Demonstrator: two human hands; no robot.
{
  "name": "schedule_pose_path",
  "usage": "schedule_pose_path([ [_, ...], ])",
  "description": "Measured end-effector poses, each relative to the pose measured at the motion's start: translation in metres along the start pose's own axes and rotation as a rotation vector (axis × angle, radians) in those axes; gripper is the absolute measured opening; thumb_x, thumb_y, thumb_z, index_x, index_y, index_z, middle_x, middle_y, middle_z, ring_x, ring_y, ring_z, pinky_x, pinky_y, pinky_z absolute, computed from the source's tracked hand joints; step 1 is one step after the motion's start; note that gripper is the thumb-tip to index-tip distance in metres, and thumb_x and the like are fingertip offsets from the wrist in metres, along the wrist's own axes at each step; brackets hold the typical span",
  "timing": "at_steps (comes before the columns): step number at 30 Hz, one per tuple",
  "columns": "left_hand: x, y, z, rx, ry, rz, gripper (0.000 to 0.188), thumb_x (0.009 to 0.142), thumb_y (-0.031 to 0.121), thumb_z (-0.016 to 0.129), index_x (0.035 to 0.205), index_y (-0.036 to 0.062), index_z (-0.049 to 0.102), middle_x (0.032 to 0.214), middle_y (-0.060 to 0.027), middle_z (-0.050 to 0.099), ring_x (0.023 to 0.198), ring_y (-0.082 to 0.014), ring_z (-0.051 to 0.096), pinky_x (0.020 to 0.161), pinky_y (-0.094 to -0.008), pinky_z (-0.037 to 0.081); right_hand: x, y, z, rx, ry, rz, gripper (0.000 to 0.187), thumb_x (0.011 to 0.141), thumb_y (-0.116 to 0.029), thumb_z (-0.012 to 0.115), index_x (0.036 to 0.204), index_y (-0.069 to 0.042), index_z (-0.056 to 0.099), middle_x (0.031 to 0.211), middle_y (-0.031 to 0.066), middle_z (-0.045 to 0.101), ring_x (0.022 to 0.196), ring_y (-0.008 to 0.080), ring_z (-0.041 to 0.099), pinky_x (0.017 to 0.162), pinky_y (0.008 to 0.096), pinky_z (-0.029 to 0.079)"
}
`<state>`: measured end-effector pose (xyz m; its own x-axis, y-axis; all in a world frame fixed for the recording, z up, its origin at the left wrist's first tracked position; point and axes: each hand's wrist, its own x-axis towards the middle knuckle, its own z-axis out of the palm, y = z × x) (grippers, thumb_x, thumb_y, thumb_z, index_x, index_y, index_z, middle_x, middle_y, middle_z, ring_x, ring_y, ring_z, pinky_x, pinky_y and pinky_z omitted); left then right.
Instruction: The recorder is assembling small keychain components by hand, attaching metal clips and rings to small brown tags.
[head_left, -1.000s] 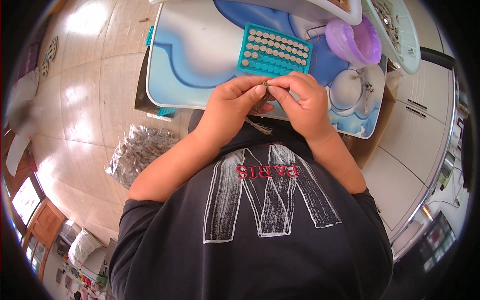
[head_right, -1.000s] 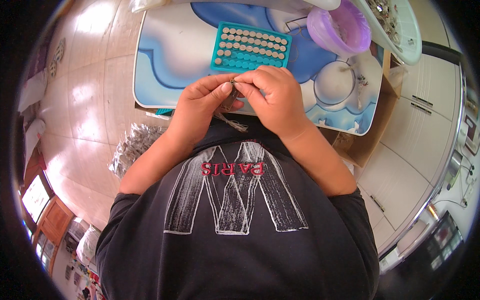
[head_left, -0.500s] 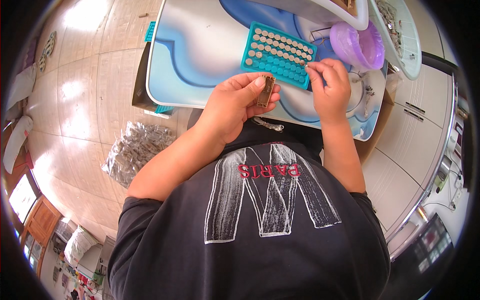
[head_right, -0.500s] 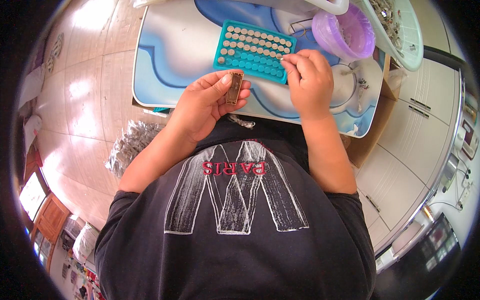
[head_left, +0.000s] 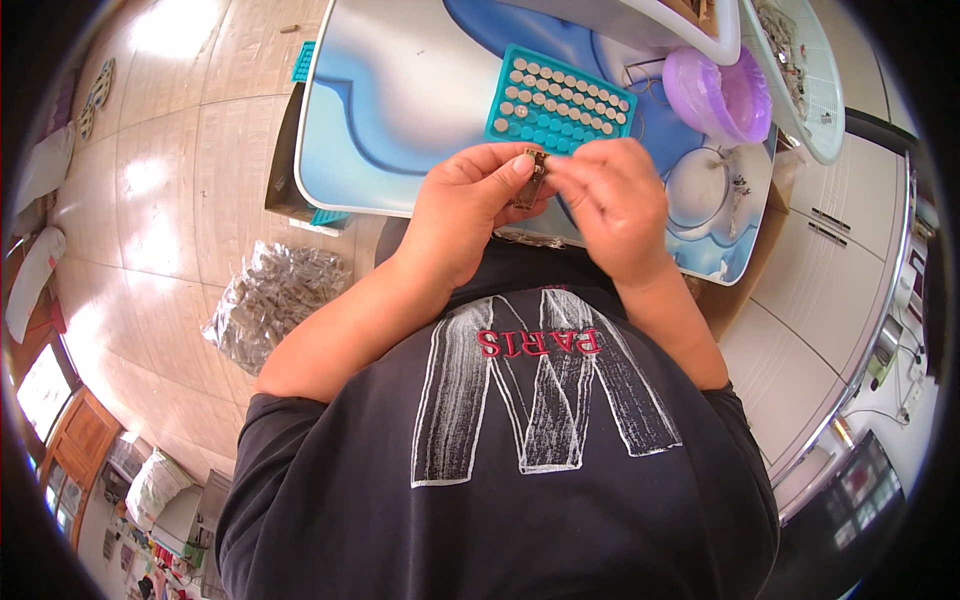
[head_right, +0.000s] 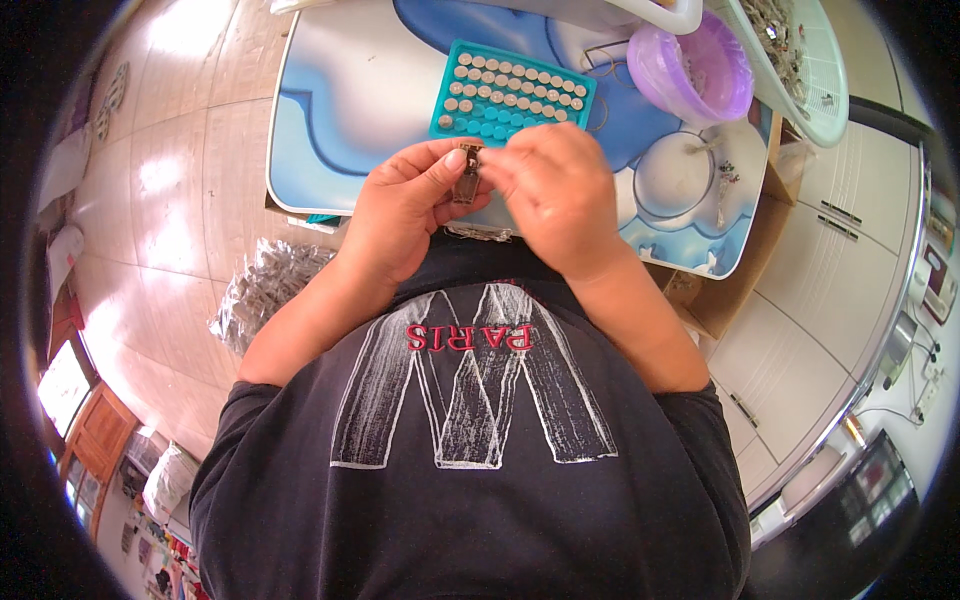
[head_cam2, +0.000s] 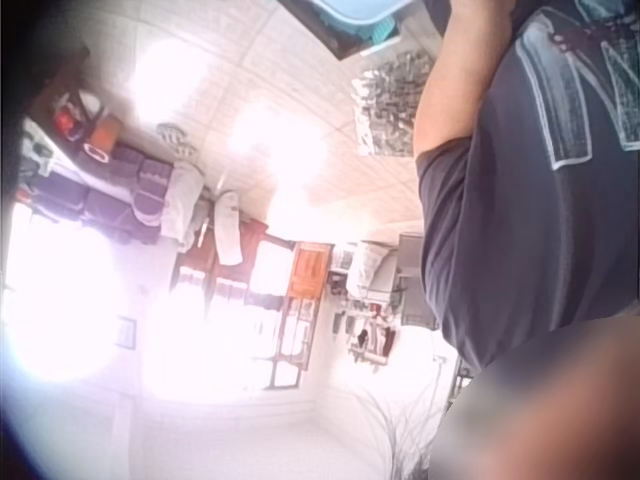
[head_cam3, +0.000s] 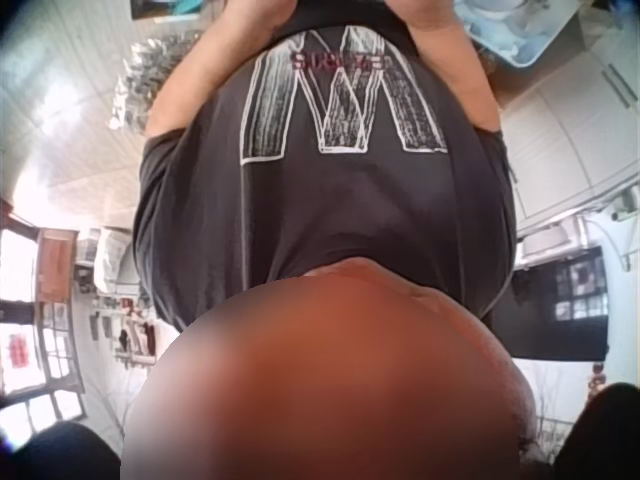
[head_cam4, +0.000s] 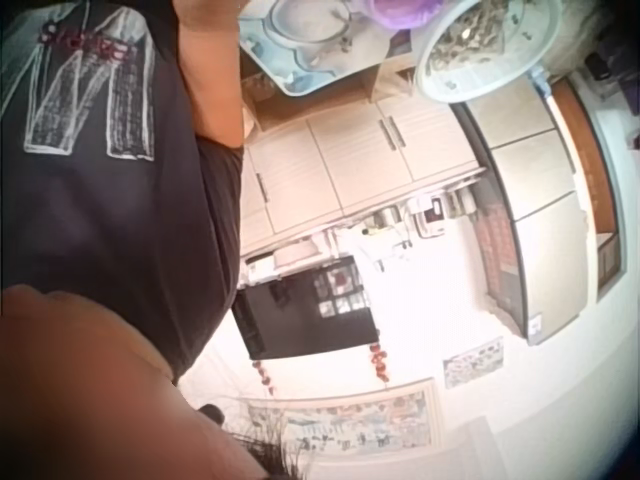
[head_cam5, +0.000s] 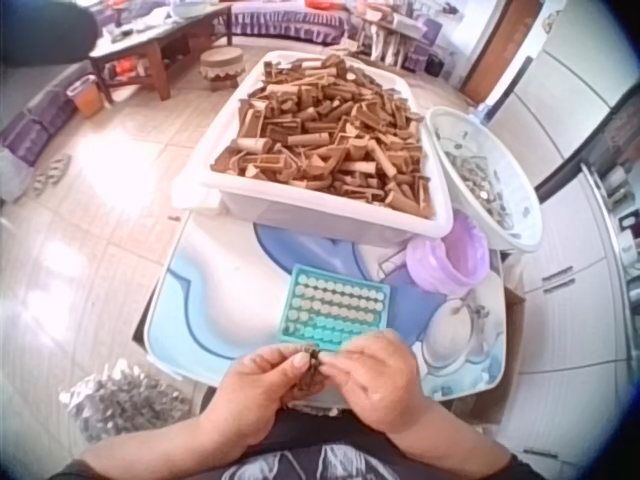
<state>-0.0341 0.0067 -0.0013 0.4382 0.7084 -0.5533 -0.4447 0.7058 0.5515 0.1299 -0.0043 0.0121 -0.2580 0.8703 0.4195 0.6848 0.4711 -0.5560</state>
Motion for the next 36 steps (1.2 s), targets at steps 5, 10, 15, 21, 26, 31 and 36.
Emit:
schedule_pose_path([
  [5,0.001,0.002,0.001,0.007,0.017,-0.003,0.024,0.092,0.016,0.054,0.105,-0.0039,0.056,0.095,-0.0093,0.063,0.084,-0.0157,0.062,0.078,-0.0297,0.052,-0.002,0.042,-0.006,-0.241,0.158,0.156,0.015,0.069,-0.008,0.070,0.084,-0.006,0.067,0.076,0.0066,0.057,0.071,0.0245,0.055,0.064,0.0346,0.044],
  [10,0.002,0.003,0.002,-0.001,0.015,-0.006,0.024,0.092,0.016,0.053,0.105,-0.0041,0.056,0.095,-0.0095,0.063,0.084,-0.0161,0.062,0.078,-0.0301,0.052,-0.008,0.052,-0.008,-0.381,0.116,0.143,0.011,0.069,-0.010,0.070,0.079,-0.007,0.066,0.077,0.0060,0.057,0.071,0.0246,0.055,0.064,0.0344,0.044],
  [15,0.002,0.003,0.002,-0.009,0.026,-0.010,0.024,0.092,0.016,0.053,0.104,-0.0039,0.057,0.094,-0.0094,0.063,0.083,-0.0162,0.062,0.078,-0.0302,0.052,-0.004,0.039,-0.005,-0.240,0.164,0.156,0.012,0.068,-0.009,0.072,0.075,-0.006,0.062,0.076,0.0063,0.057,0.072,0.0243,0.056,0.063,0.0339,0.043],
  [21,0.003,0.002,0.000,-0.015,0.001,-0.016,0.024,0.092,0.017,0.054,0.104,-0.0036,0.057,0.093,-0.0089,0.063,0.082,-0.0157,0.062,0.078,-0.0302,0.052,0.003,0.004,0.006,0.028,0.163,0.084,0.015,0.064,-0.004,0.073,0.073,-0.005,0.061,0.075,0.0062,0.057,0.069,0.0235,0.055,0.059,0.0323,0.044],
  [26,0.005,-0.001,-0.002,-0.007,-0.019,-0.014,0.023,0.092,0.017,0.054,0.102,-0.0035,0.058,0.092,-0.0083,0.063,0.082,-0.0152,0.062,0.078,-0.0294,0.052,-0.001,0.004,0.014,0.053,0.144,0.052,0.014,0.064,-0.004,0.073,0.074,-0.004,0.062,0.074,0.0060,0.057,0.066,0.0227,0.054,0.058,0.0317,0.044],
  [31,0.004,-0.001,-0.002,0.018,-0.035,-0.004,0.023,0.092,0.017,0.053,0.102,-0.0035,0.058,0.093,-0.0090,0.063,0.082,-0.0153,0.062,0.078,-0.0293,0.052,-0.002,0.009,0.010,0.082,0.105,0.039,0.012,0.068,-0.003,0.071,0.078,-0.004,0.064,0.074,0.0063,0.057,0.067,0.0229,0.054,0.059,0.0329,0.044],
  [36,0.003,0.002,0.000,0.060,-0.001,-0.027,0.025,0.094,0.019,0.050,0.106,-0.0018,0.057,0.097,-0.0103,0.064,0.088,-0.0177,0.063,0.081,-0.0312,0.052,-0.004,0.043,0.003,-0.117,0.232,0.186,0.011,0.070,-0.005,0.069,0.080,-0.006,0.066,0.077,0.0063,0.058,0.069,0.0235,0.055,0.062,0.0341,0.044],
])
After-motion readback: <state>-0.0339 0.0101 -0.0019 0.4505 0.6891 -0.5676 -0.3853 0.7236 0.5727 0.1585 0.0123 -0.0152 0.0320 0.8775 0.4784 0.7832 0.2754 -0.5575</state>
